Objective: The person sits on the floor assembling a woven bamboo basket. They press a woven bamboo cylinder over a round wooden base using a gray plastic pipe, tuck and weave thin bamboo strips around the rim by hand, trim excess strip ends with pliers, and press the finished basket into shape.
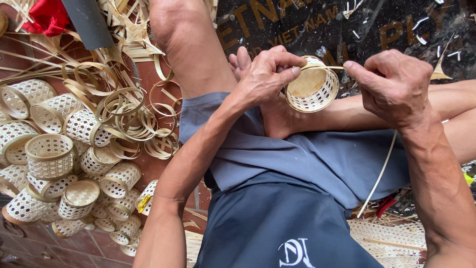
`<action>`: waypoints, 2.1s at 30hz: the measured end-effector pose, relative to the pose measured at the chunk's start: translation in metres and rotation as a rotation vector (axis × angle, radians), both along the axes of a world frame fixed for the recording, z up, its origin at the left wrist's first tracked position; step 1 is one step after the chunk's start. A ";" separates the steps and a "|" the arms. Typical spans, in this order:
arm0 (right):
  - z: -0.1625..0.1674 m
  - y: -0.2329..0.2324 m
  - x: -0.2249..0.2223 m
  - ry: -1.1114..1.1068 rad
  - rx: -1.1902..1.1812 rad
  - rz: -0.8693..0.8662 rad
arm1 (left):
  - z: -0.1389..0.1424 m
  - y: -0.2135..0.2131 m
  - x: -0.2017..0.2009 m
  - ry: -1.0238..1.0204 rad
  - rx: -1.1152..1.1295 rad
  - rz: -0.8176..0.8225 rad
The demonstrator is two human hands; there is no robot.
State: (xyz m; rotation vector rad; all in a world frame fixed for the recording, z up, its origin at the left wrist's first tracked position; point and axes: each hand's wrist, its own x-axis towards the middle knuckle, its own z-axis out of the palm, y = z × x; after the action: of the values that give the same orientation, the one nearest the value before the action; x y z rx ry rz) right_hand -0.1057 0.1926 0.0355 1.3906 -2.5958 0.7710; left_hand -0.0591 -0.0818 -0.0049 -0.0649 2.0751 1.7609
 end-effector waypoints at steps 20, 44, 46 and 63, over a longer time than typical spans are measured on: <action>-0.005 0.001 0.001 0.033 -0.020 -0.017 | 0.000 -0.003 -0.001 0.046 -0.046 -0.017; -0.010 -0.005 0.000 0.026 -0.006 -0.007 | 0.004 -0.003 -0.004 0.028 -0.017 -0.039; -0.009 -0.008 -0.002 0.011 -0.013 0.009 | 0.005 -0.004 -0.005 0.048 -0.029 -0.045; 0.005 -0.025 -0.004 -0.157 0.016 -0.046 | 0.010 -0.001 -0.009 0.078 -0.175 -0.006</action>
State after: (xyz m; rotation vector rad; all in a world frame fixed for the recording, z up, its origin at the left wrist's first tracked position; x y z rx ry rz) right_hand -0.1097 0.1680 0.0406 1.3188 -2.7461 0.8888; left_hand -0.0677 -0.0827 0.0055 -0.0414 2.2790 1.5975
